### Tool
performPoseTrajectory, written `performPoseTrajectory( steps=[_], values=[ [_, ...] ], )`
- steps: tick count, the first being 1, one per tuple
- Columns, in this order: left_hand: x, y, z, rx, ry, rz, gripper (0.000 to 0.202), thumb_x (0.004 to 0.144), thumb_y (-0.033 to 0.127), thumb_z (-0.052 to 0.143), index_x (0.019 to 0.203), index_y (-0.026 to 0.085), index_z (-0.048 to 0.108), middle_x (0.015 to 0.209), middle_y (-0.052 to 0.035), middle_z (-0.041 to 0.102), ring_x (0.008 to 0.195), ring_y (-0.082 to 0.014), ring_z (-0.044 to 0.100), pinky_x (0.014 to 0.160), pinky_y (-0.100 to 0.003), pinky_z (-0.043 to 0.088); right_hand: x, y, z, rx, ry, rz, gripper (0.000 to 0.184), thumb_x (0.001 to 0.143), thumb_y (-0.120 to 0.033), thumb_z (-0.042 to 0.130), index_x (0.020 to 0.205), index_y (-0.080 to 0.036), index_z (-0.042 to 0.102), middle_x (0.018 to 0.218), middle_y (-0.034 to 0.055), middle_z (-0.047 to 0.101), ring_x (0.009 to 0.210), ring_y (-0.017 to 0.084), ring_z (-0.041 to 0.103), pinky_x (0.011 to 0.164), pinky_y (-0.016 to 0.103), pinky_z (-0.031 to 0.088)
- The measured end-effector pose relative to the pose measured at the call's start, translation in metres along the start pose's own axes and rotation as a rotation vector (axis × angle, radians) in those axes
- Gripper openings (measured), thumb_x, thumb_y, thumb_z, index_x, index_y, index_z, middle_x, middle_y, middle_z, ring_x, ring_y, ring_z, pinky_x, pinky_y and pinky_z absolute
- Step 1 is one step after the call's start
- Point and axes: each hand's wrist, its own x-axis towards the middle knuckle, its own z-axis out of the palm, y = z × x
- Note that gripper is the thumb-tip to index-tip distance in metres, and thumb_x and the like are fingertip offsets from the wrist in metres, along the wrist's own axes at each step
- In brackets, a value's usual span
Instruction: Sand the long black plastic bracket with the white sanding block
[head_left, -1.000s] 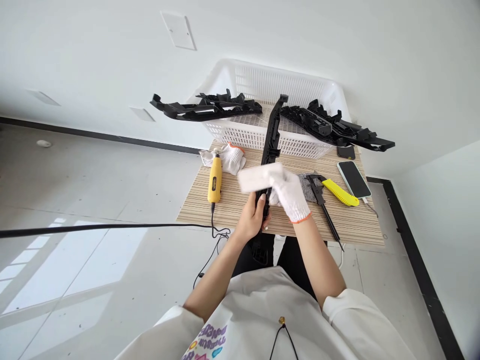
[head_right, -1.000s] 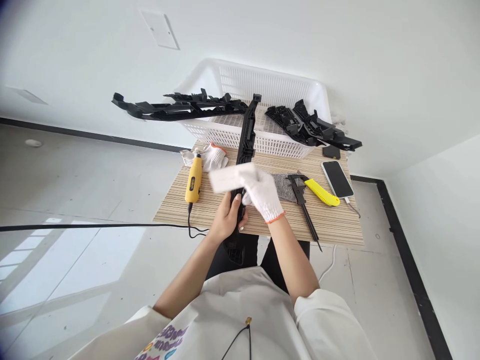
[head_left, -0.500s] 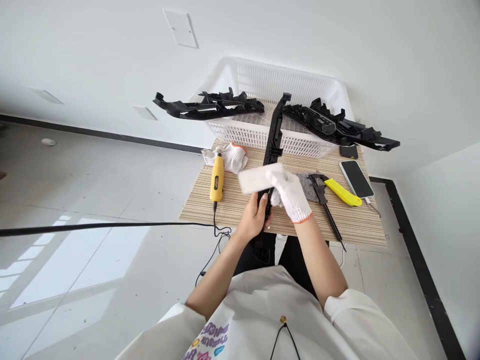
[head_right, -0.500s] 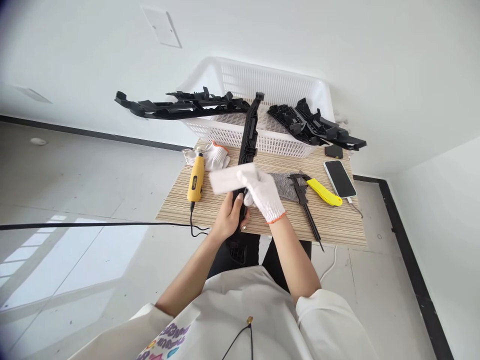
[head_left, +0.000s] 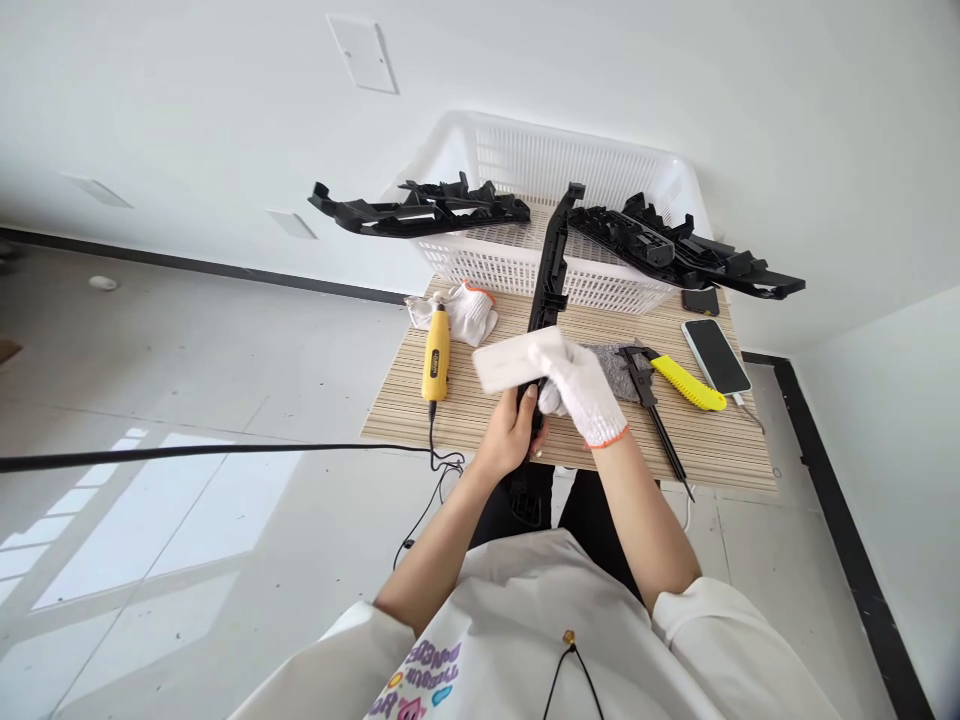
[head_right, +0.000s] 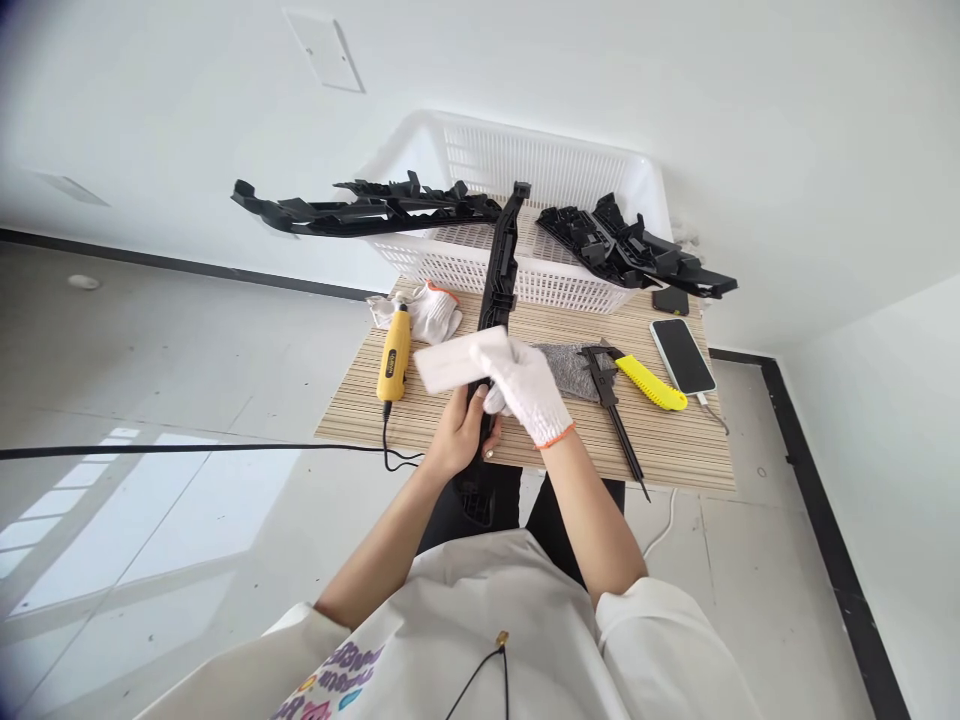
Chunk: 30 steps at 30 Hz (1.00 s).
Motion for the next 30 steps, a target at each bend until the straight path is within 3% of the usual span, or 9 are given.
performPoseTrajectory(
  steps=[2, 5, 9, 13, 17, 20, 24, 28, 30],
  values=[
    [0.0, 0.0, 0.0, -0.012, -0.002, 0.0, 0.03, 0.101, 0.054, 0.038, 0.102, 0.024, 0.039, 0.048, 0.0099, 0.047, 0.031, -0.0088, 0.037, 0.035, -0.021, 0.033, 0.001, -0.001, -0.001, -0.028, -0.042, 0.038, 0.037, 0.073, -0.052, 0.074, 0.083, -0.019, 0.062, 0.04, -0.005, 0.056, 0.032, 0.01, 0.05, 0.029, 0.016, 0.033],
    [0.0, 0.0, 0.0, -0.015, -0.034, -0.021, 0.03, 0.101, 0.055, 0.039, 0.102, 0.024, 0.038, 0.048, 0.01, 0.047, 0.031, -0.0092, 0.037, 0.035, -0.021, 0.033, 0.002, -0.004, -0.001, 0.012, 0.045, 0.04, 0.036, 0.074, -0.053, 0.072, 0.078, -0.019, 0.061, 0.038, -0.005, 0.054, 0.031, 0.009, 0.048, 0.029, 0.016, 0.031],
    [0.0, -0.001, 0.0, -0.042, -0.014, -0.016, 0.03, 0.101, 0.054, 0.038, 0.103, 0.024, 0.039, 0.049, 0.0092, 0.049, 0.031, -0.0097, 0.038, 0.034, -0.021, 0.034, 0.002, -0.007, 0.0, -0.06, -0.069, 0.07, 0.034, 0.072, -0.05, 0.075, 0.08, -0.019, 0.063, 0.04, -0.0035, 0.057, 0.033, 0.011, 0.052, 0.029, 0.017, 0.034],
    [0.0, -0.002, 0.0, -0.044, -0.022, -0.029, 0.031, 0.1, 0.055, 0.04, 0.103, 0.024, 0.039, 0.049, 0.0083, 0.049, 0.031, -0.01, 0.038, 0.033, -0.022, 0.033, 0.002, -0.006, 0.003, 0.021, 0.139, 0.026, 0.038, 0.074, -0.055, 0.071, 0.075, -0.019, 0.062, 0.039, -0.0036, 0.054, 0.031, 0.011, 0.05, 0.028, 0.016, 0.032],
    [0.0, -0.001, -0.001, -0.049, -0.016, -0.004, 0.031, 0.1, 0.055, 0.039, 0.103, 0.025, 0.038, 0.049, 0.0089, 0.05, 0.031, -0.0099, 0.038, 0.034, -0.021, 0.035, 0.001, -0.004, 0.008, -0.041, 0.05, 0.011, 0.038, 0.073, -0.055, 0.073, 0.079, -0.018, 0.065, 0.042, -0.0026, 0.056, 0.035, 0.013, 0.055, 0.03, 0.018, 0.039],
    [0.0, -0.001, -0.001, -0.043, -0.031, -0.022, 0.031, 0.1, 0.056, 0.039, 0.101, 0.025, 0.037, 0.049, 0.0094, 0.049, 0.031, -0.0093, 0.037, 0.033, -0.021, 0.033, 0.002, -0.003, 0.009, 0.016, 0.153, 0.011, 0.038, 0.075, -0.056, 0.069, 0.077, -0.018, 0.064, 0.038, -0.0036, 0.053, 0.031, 0.011, 0.051, 0.028, 0.017, 0.036],
    [0.0, -0.001, -0.001, -0.072, -0.005, -0.02, 0.031, 0.1, 0.056, 0.04, 0.102, 0.025, 0.036, 0.05, 0.0094, 0.049, 0.032, -0.0094, 0.039, 0.033, -0.021, 0.036, 0.002, -0.002, 0.01, -0.037, 0.034, -0.008, 0.033, 0.074, -0.048, 0.072, 0.082, -0.017, 0.067, 0.041, -0.003, 0.057, 0.033, 0.011, 0.052, 0.029, 0.016, 0.037],
    [0.0, -0.001, -0.001, -0.062, -0.025, -0.031, 0.033, 0.1, 0.057, 0.041, 0.103, 0.025, 0.036, 0.049, 0.0097, 0.049, 0.031, -0.0091, 0.037, 0.032, -0.02, 0.033, 0.002, -0.002, 0.011, 0.011, 0.158, -0.02, 0.036, 0.077, -0.053, 0.068, 0.08, -0.017, 0.065, 0.038, -0.0039, 0.054, 0.031, 0.011, 0.05, 0.029, 0.016, 0.037],
    [0.0, -0.002, -0.002, -0.079, -0.013, -0.019, 0.033, 0.099, 0.057, 0.041, 0.102, 0.025, 0.037, 0.048, 0.0101, 0.048, 0.032, -0.0096, 0.039, 0.033, -0.02, 0.035, 0.002, -0.002, 0.01, -0.038, 0.056, -0.022, 0.035, 0.073, -0.05, 0.073, 0.082, -0.017, 0.066, 0.041, -0.0039, 0.056, 0.033, 0.011, 0.052, 0.03, 0.016, 0.038]
  ],
)
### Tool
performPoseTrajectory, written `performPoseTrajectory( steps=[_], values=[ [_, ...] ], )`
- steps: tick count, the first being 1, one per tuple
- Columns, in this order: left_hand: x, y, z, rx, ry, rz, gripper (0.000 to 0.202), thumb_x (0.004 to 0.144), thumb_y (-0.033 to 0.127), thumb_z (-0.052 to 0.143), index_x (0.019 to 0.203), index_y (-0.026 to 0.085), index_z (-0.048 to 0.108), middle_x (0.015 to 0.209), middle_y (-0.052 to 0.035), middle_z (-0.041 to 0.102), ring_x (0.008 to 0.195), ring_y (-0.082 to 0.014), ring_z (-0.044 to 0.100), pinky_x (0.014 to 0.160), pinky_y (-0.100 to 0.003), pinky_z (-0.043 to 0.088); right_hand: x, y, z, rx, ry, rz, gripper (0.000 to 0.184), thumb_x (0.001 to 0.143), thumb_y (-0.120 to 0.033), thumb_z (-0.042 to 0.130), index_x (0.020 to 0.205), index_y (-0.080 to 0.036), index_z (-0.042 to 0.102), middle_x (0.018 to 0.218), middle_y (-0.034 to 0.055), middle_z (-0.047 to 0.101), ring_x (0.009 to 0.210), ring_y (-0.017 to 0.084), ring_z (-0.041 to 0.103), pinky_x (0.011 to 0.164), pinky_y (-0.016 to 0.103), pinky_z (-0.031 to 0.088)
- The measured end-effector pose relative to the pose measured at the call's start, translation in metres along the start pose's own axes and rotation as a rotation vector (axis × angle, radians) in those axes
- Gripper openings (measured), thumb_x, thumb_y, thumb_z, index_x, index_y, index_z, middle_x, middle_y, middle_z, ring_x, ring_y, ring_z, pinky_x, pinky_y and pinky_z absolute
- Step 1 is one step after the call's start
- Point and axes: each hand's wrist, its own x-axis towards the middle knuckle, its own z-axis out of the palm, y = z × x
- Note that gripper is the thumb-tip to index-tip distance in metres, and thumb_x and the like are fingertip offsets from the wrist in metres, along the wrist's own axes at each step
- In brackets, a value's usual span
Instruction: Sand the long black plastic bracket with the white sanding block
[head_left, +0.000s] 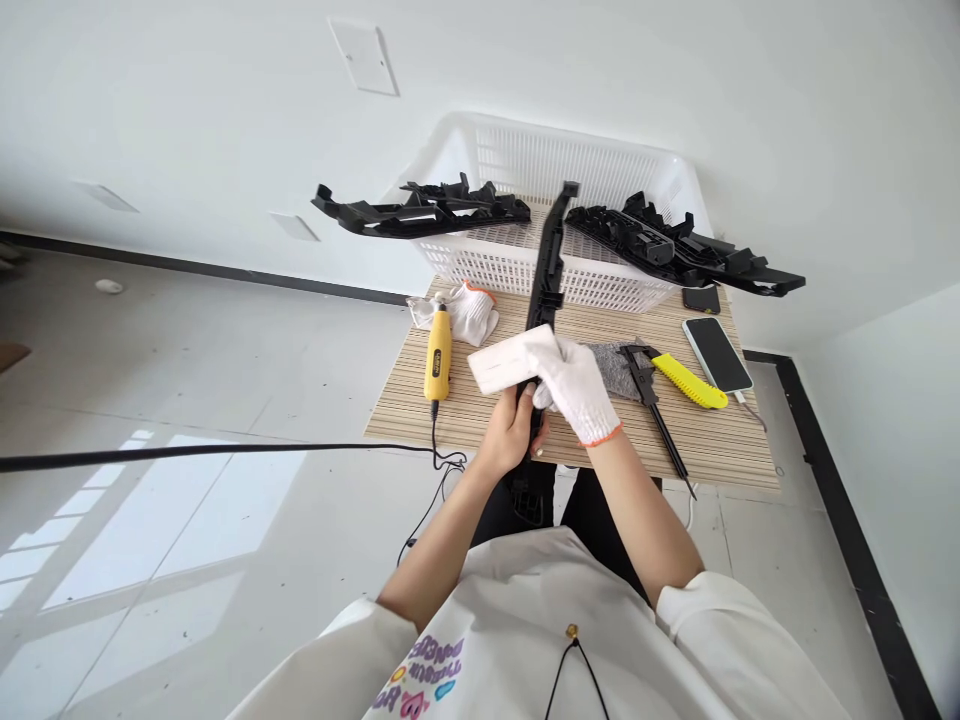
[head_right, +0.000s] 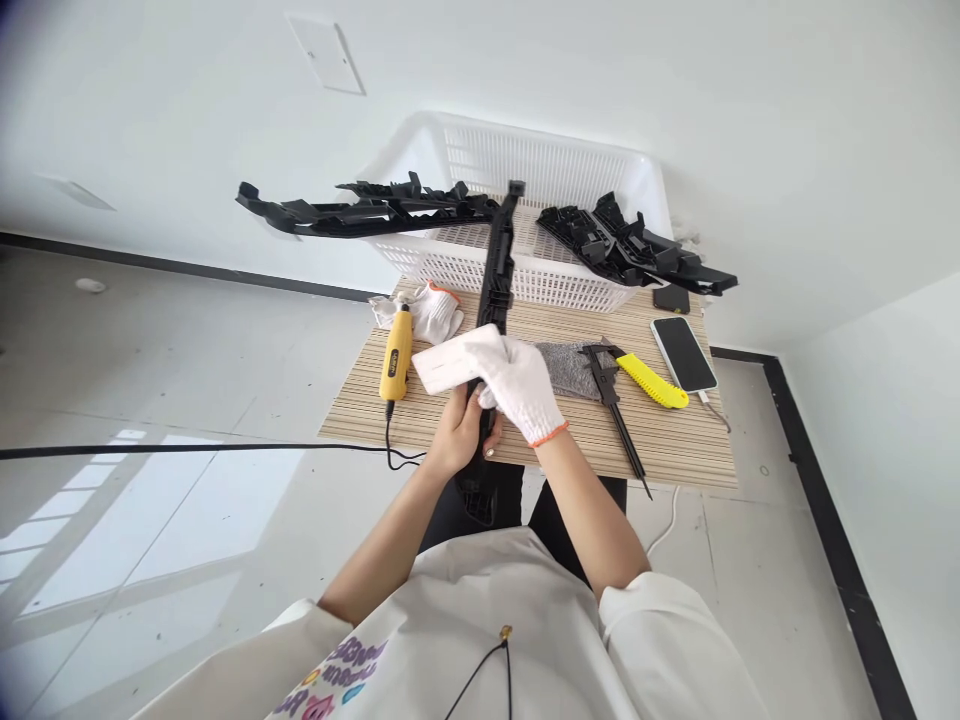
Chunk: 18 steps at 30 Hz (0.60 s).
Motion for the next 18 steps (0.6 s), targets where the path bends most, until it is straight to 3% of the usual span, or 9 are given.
performPoseTrajectory(
  steps=[2, 5, 9, 12, 16, 18],
  values=[
    [0.0001, -0.001, -0.0003, -0.015, -0.003, 0.001, 0.033, 0.099, 0.057, 0.041, 0.101, 0.025, 0.036, 0.048, 0.0103, 0.048, 0.032, -0.0095, 0.039, 0.033, -0.02, 0.035, 0.0007, 0.0008, -0.0014, -0.024, -0.032, 0.007, 0.037, 0.072, -0.051, 0.074, 0.084, -0.017, 0.066, 0.041, -0.0038, 0.056, 0.034, 0.012, 0.054, 0.03, 0.017, 0.039],
    [0.0003, -0.0016, -0.0003, 0.008, -0.028, -0.016, 0.034, 0.099, 0.058, 0.041, 0.1, 0.025, 0.036, 0.05, 0.01, 0.05, 0.031, -0.0085, 0.038, 0.033, -0.02, 0.033, 0.0012, 0.0033, -0.0043, 0.02, 0.119, -0.028, 0.043, 0.079, -0.059, 0.065, 0.083, -0.017, 0.065, 0.043, -0.0027, 0.057, 0.034, 0.012, 0.054, 0.03, 0.017, 0.038],
    [0.0004, -0.0003, 0.0001, -0.012, -0.018, -0.015, 0.034, 0.099, 0.058, 0.041, 0.099, 0.025, 0.037, 0.049, 0.0097, 0.05, 0.032, -0.0091, 0.04, 0.034, -0.021, 0.036, -0.0006, 0.005, -0.0058, -0.058, -0.022, -0.102, 0.041, 0.077, -0.056, 0.07, 0.086, -0.016, 0.067, 0.055, -0.0001, 0.065, 0.042, 0.011, 0.061, 0.036, 0.016, 0.044],
    [-0.0005, 0.0009, 0.0, -0.018, -0.033, -0.031, 0.033, 0.099, 0.057, 0.042, 0.1, 0.025, 0.037, 0.05, 0.0095, 0.051, 0.031, -0.0089, 0.039, 0.033, -0.02, 0.034, -0.0015, 0.0032, -0.0052, -0.02, 0.094, -0.1, 0.042, 0.081, -0.057, 0.063, 0.087, -0.015, 0.068, 0.05, -0.0012, 0.061, 0.037, 0.011, 0.056, 0.032, 0.017, 0.04],
    [-0.001, 0.0005, -0.0005, -0.018, -0.002, -0.012, 0.032, 0.1, 0.056, 0.04, 0.101, 0.025, 0.037, 0.049, 0.0103, 0.048, 0.033, -0.0094, 0.04, 0.034, -0.02, 0.036, -0.0016, 0.0008, -0.0045, -0.093, -0.096, -0.101, 0.037, 0.079, -0.051, 0.068, 0.09, -0.016, 0.068, 0.05, -0.0027, 0.061, 0.039, 0.011, 0.057, 0.035, 0.017, 0.044],
    [0.0007, 0.0003, -0.0007, 0.013, -0.019, -0.013, 0.032, 0.1, 0.055, 0.038, 0.111, 0.024, 0.037, 0.049, 0.0107, 0.048, 0.033, -0.0103, 0.04, 0.035, -0.021, 0.037, -0.0012, 0.0008, -0.0053, -0.099, -0.096, -0.097, 0.036, 0.078, -0.05, 0.069, 0.089, -0.016, 0.068, 0.05, -0.0031, 0.06, 0.038, 0.011, 0.056, 0.035, 0.018, 0.044]
  ],
)
